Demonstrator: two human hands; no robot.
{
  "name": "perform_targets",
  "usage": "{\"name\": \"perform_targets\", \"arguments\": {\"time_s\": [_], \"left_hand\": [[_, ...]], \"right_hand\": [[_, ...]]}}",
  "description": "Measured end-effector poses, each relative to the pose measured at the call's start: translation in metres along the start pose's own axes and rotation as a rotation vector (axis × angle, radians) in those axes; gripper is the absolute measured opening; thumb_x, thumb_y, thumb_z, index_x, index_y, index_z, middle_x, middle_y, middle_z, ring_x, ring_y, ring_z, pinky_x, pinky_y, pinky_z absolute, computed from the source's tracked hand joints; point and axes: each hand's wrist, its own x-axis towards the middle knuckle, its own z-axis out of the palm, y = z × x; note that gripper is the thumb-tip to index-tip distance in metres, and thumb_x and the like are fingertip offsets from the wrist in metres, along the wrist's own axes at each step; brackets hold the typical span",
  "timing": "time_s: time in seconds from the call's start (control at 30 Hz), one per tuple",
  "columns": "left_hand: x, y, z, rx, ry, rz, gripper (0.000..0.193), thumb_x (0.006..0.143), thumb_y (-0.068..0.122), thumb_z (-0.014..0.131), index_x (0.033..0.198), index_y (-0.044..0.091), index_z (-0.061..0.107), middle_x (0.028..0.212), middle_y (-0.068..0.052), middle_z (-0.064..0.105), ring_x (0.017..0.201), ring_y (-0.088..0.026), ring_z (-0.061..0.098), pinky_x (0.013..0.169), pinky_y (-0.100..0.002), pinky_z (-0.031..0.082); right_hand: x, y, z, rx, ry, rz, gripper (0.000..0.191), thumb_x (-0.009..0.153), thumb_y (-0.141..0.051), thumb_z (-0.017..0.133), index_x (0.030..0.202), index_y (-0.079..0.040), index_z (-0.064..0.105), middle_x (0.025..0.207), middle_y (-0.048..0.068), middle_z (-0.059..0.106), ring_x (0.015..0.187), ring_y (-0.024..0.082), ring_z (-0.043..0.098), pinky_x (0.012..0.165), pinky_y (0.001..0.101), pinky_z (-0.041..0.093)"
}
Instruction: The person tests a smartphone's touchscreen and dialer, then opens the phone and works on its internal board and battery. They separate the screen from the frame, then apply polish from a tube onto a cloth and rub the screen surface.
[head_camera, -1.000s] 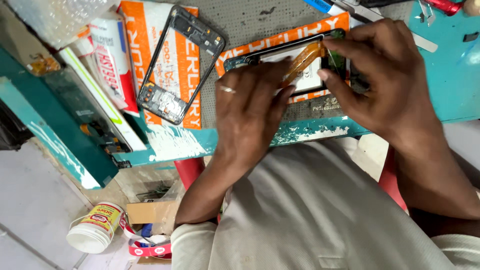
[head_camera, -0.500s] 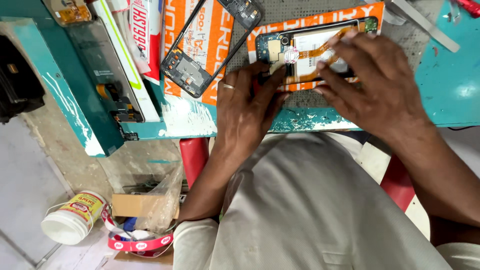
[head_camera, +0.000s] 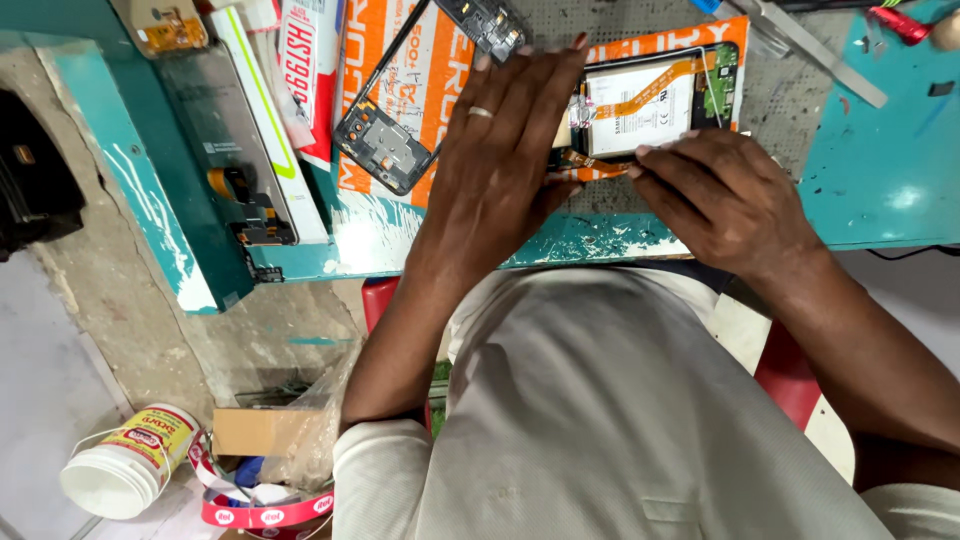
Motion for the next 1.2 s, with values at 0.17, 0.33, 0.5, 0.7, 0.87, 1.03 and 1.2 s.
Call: {"name": "perform_targets", "arguments": {"time_s": [0.17,0.33,0.5,0.7,0.87,1.03,1.2], "left_hand": [[0.01,-0.008,0.004,-0.009,-0.085,0.041,0.11,0.072,0.013,0.092,0.161,0.006,0.027,0.148,-0.018,0.054,0.141,-0.038,0.049,0.126,-0.053,0.031],[0.022,-0.009,0.004,-0.04,-0.134,0.046,0.109,0.063,0.011,0.091,0.156,0.004,0.034,0.144,-0.02,0.057,0.134,-0.039,0.051,0.118,-0.05,0.036],[0.028,-0.009,0.007,0.046,-0.112,0.09,0.103,0.062,0.018,0.092,0.149,0.001,0.04,0.14,-0.023,0.057,0.133,-0.04,0.051,0.118,-0.053,0.032],[0.028,-0.015,0.015,0.022,-0.113,0.12,0.101,0.064,0.015,0.091,0.15,0.001,0.04,0.141,-0.022,0.056,0.133,-0.039,0.051,0.118,-0.05,0.035],[0.035,-0.015,0.017,-0.028,-0.118,0.133,0.104,0.06,0.009,0.089,0.151,0.002,0.04,0.142,-0.021,0.057,0.133,-0.04,0.051,0.111,-0.047,0.042],[0.042,-0.016,0.022,-0.024,-0.162,0.123,0.109,0.057,0.009,0.089,0.153,0.0,0.037,0.138,-0.021,0.057,0.128,-0.04,0.053,0.107,-0.047,0.045],[0.042,-0.014,0.031,0.038,-0.171,0.132,0.109,0.057,0.014,0.088,0.152,0.0,0.037,0.135,-0.021,0.059,0.124,-0.039,0.055,0.105,-0.046,0.047]], "right_hand": [[-0.013,-0.001,0.007,0.073,-0.027,0.02,0.03,0.09,-0.005,0.073,0.12,-0.002,0.075,0.12,0.007,0.071,0.113,0.026,0.066,0.092,0.0392,0.055],[-0.01,0.003,0.022,0.119,-0.043,0.046,0.049,0.074,-0.007,0.066,0.123,-0.002,0.07,0.118,0.011,0.065,0.109,0.029,0.06,0.092,0.0445,0.051],[-0.005,0.007,0.032,0.121,0.016,0.095,0.041,0.076,-0.008,0.068,0.117,-0.005,0.071,0.112,0.006,0.064,0.106,0.026,0.059,0.096,0.0442,0.05],[0.001,0.009,0.028,0.219,-0.041,0.229,0.028,0.079,-0.009,0.073,0.107,-0.008,0.073,0.104,0.004,0.063,0.102,0.026,0.059,0.091,0.0435,0.047],[0.008,0.011,0.013,0.217,-0.102,0.238,0.025,0.078,-0.008,0.073,0.102,-0.009,0.073,0.104,0.002,0.066,0.104,0.025,0.059,0.094,0.0426,0.046],[0.004,0.017,-0.01,0.235,-0.075,0.317,0.021,0.079,-0.012,0.076,0.099,-0.008,0.074,0.099,0.004,0.069,0.1,0.025,0.061,0.095,0.043,0.046],[-0.013,0.029,-0.033,0.295,0.008,0.449,0.018,0.086,-0.013,0.076,0.104,-0.01,0.074,0.103,0.005,0.073,0.101,0.024,0.066,0.095,0.0405,0.049]]}}
